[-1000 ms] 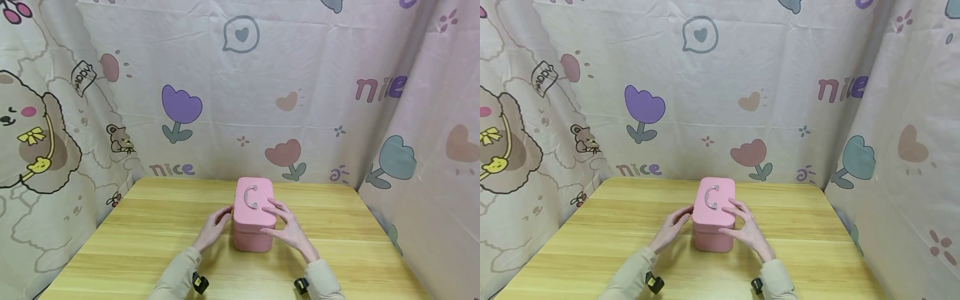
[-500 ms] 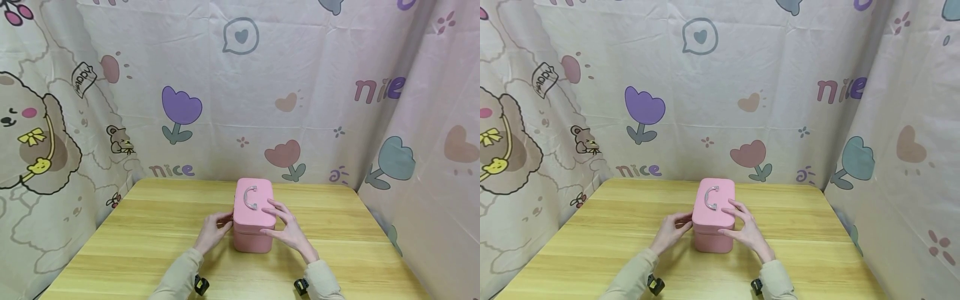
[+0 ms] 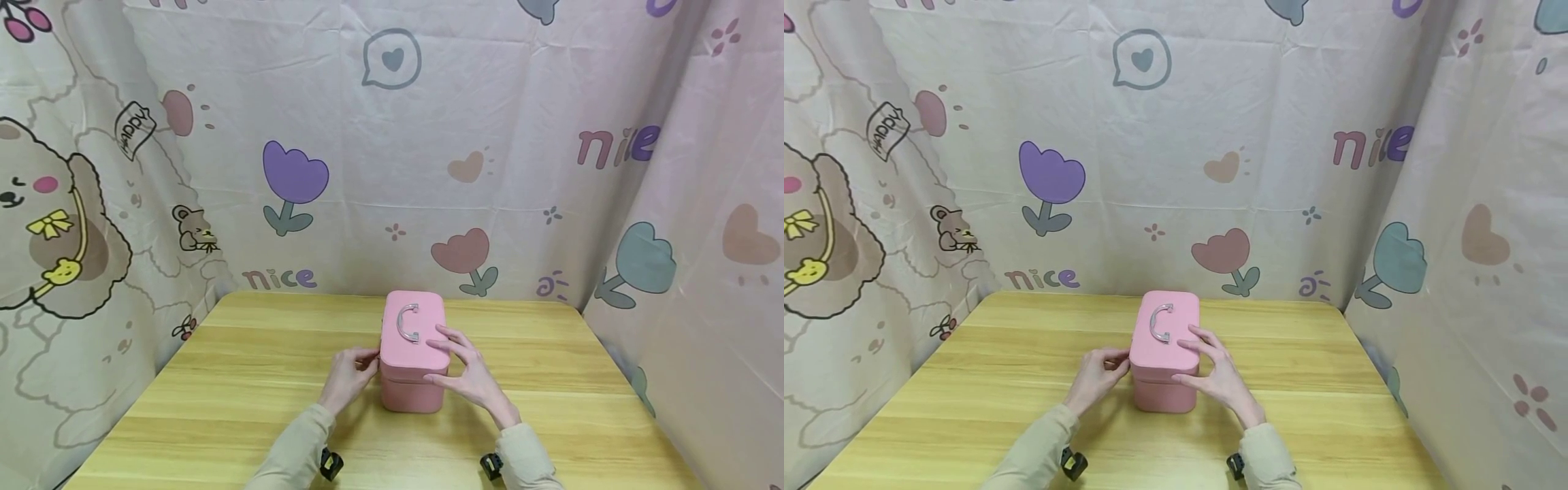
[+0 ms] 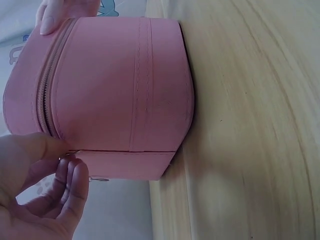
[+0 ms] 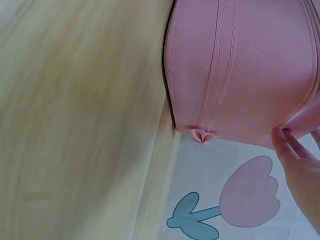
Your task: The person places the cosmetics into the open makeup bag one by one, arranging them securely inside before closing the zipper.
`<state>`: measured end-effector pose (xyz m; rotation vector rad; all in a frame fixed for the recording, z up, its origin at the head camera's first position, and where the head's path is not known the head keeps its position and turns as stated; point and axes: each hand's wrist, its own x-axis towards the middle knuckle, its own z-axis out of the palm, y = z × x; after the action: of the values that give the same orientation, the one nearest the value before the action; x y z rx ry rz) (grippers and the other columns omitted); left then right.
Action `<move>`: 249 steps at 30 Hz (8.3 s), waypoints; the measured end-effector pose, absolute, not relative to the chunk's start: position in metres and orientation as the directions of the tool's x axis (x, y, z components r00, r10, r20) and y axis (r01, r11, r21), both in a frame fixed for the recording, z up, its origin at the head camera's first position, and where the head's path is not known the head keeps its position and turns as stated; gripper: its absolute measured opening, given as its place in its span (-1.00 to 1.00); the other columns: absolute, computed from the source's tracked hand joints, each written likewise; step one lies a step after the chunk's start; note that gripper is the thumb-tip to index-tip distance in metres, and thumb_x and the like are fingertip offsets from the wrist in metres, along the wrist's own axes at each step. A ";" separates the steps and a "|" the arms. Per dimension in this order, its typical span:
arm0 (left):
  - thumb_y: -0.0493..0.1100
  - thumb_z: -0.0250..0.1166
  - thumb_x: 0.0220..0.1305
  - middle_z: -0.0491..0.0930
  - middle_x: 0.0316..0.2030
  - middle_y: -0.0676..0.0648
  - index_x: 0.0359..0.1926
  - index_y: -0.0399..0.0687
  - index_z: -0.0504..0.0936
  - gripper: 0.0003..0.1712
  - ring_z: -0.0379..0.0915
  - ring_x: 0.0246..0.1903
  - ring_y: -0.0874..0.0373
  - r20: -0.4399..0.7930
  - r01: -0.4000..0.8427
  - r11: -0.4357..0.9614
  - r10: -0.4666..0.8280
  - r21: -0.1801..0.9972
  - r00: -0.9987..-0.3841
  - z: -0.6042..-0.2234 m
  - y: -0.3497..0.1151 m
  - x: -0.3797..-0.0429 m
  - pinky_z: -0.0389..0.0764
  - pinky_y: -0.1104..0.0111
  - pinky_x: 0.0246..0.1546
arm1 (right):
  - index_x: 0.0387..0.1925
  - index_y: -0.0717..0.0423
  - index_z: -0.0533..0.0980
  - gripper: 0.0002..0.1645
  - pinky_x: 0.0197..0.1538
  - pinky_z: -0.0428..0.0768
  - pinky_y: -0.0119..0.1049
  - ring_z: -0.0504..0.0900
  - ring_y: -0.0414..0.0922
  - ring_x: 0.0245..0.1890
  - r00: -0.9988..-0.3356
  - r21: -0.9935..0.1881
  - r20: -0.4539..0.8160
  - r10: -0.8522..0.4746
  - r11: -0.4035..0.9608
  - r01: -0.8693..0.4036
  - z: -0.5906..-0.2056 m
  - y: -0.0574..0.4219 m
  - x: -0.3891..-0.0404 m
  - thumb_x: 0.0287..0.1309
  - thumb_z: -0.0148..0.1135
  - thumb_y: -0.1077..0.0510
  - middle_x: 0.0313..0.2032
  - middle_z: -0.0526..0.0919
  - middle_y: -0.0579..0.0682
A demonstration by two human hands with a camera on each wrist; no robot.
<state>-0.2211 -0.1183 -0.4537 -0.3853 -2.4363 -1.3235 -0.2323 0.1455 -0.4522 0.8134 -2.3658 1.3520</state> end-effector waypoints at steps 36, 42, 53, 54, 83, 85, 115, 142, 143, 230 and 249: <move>-0.37 0.34 0.23 0.65 -0.44 0.00 -0.37 -0.11 0.62 -0.90 0.49 -0.43 0.33 0.577 0.662 0.547 0.352 0.512 -0.737 -0.457 -0.138 -0.221 0.61 0.50 -0.40 | 0.11 -0.02 0.60 -0.27 0.32 0.47 0.30 0.49 0.21 0.32 -0.778 -0.589 0.539 -0.324 0.515 -0.623 -0.447 0.139 -0.228 -0.17 0.65 -0.04 0.34 0.47 0.08; -0.40 0.35 0.20 0.61 -0.47 0.02 -0.38 -0.11 0.61 -0.87 0.44 -0.44 0.38 0.625 0.737 0.515 0.415 0.437 -0.661 -0.457 -0.141 -0.221 0.58 0.54 -0.45 | 0.12 -0.05 0.59 -0.27 0.33 0.48 0.27 0.50 0.19 0.32 -0.766 -0.566 0.552 -0.328 0.527 -0.634 -0.448 0.139 -0.229 -0.18 0.65 -0.03 0.33 0.47 0.06; -0.37 0.32 0.26 0.62 -0.45 0.05 -0.36 -0.14 0.63 -0.92 0.49 -0.42 0.41 0.606 0.803 0.436 0.529 0.407 -0.594 -0.455 -0.146 -0.217 0.64 0.55 -0.40 | 0.12 -0.06 0.60 -0.28 0.33 0.47 0.29 0.50 0.20 0.32 -0.776 -0.579 0.547 -0.315 0.527 -0.622 -0.448 0.139 -0.228 -0.15 0.64 -0.05 0.34 0.47 0.06; -0.38 0.32 0.25 0.62 -0.45 0.04 -0.36 -0.14 0.64 -0.92 0.49 -0.42 0.40 0.612 0.811 0.431 0.534 0.396 -0.583 -0.455 -0.146 -0.217 0.63 0.57 -0.40 | 0.12 -0.06 0.59 -0.28 0.33 0.47 0.29 0.49 0.21 0.32 -0.776 -0.579 0.546 -0.316 0.526 -0.622 -0.448 0.139 -0.228 -0.15 0.64 -0.05 0.34 0.47 0.06; -0.35 0.50 0.03 0.73 -0.42 0.02 -0.35 -0.15 0.74 -0.87 0.60 -0.48 0.32 0.693 0.877 0.448 0.577 0.174 -0.432 -0.454 -0.127 -0.203 0.56 0.73 -0.39 | 0.12 -0.02 0.59 -0.27 0.31 0.49 0.27 0.51 0.20 0.30 -0.769 -0.560 0.555 -0.318 0.540 -0.628 -0.445 0.138 -0.224 -0.16 0.64 -0.06 0.32 0.49 0.11; -0.34 0.50 0.03 0.73 -0.43 0.02 -0.35 -0.15 0.75 -0.87 0.60 -0.49 0.33 0.696 0.878 0.448 0.577 0.168 -0.427 -0.455 -0.123 -0.202 0.56 0.74 -0.41 | 0.13 -0.02 0.59 -0.26 0.31 0.49 0.27 0.51 0.20 0.30 -0.771 -0.561 0.552 -0.318 0.543 -0.625 -0.445 0.138 -0.224 -0.15 0.64 -0.06 0.32 0.49 0.10; -0.15 0.52 0.07 0.74 -0.53 0.10 -0.38 -0.01 0.83 -0.93 0.47 -0.65 0.43 0.719 0.767 0.638 0.500 0.070 -0.482 -0.457 -0.094 -0.190 0.23 0.84 -0.58 | 0.13 0.01 0.58 -0.27 0.32 0.49 0.24 0.52 0.20 0.30 -0.766 -0.563 0.551 -0.331 0.530 -0.635 -0.445 0.138 -0.224 -0.13 0.63 -0.03 0.32 0.47 0.11; -0.25 0.48 0.08 0.61 -0.30 -0.01 -0.26 -0.11 0.63 -0.78 0.54 -0.30 0.11 0.804 0.705 0.451 -0.049 0.547 -0.592 -0.442 -0.092 -0.195 0.61 0.40 -0.26 | 0.12 -0.05 0.58 -0.27 0.30 0.51 0.26 0.52 0.20 0.30 -0.756 -0.548 0.568 -0.325 0.537 -0.642 -0.448 0.139 -0.225 -0.16 0.65 -0.01 0.32 0.49 0.09; -0.20 0.48 0.10 0.61 -0.21 -0.03 -0.17 -0.14 0.63 -0.72 0.55 -0.20 0.07 0.764 0.661 0.454 -0.072 0.597 -0.641 -0.440 -0.091 -0.194 0.63 0.35 -0.17 | 0.12 -0.05 0.58 -0.28 0.29 0.51 0.27 0.53 0.20 0.29 -0.754 -0.545 0.571 -0.325 0.537 -0.644 -0.448 0.138 -0.225 -0.16 0.65 -0.01 0.32 0.49 0.10; -0.10 0.41 0.25 0.28 0.40 -0.51 0.39 -0.56 0.25 -0.12 0.37 0.33 -0.35 0.374 0.383 0.391 0.100 0.837 -0.922 -0.424 -0.089 -0.214 0.39 -0.09 0.39 | -0.78 -0.02 0.45 -0.56 -0.72 0.09 -0.51 0.29 -0.24 -0.81 -0.634 -0.092 0.710 -0.306 0.853 -0.514 -0.460 0.073 -0.181 -0.02 0.54 0.10 -0.86 0.39 -0.18; -0.12 0.41 0.25 0.25 0.41 -0.52 0.39 -0.59 0.23 -0.12 0.33 0.36 -0.36 0.375 0.387 0.372 0.108 0.844 -0.921 -0.424 -0.089 -0.214 0.38 -0.07 0.40 | -0.71 -0.07 0.41 -0.66 -0.66 0.09 -0.55 0.19 -0.36 -0.73 -0.642 -0.052 0.607 -0.469 0.783 -0.620 -0.450 0.089 -0.183 0.03 0.36 0.20 -0.78 0.34 -0.24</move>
<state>-0.2140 -0.0890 -0.4238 -0.4395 -2.3774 -1.5681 -0.1827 0.0892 -0.4504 0.8075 -2.3874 0.3419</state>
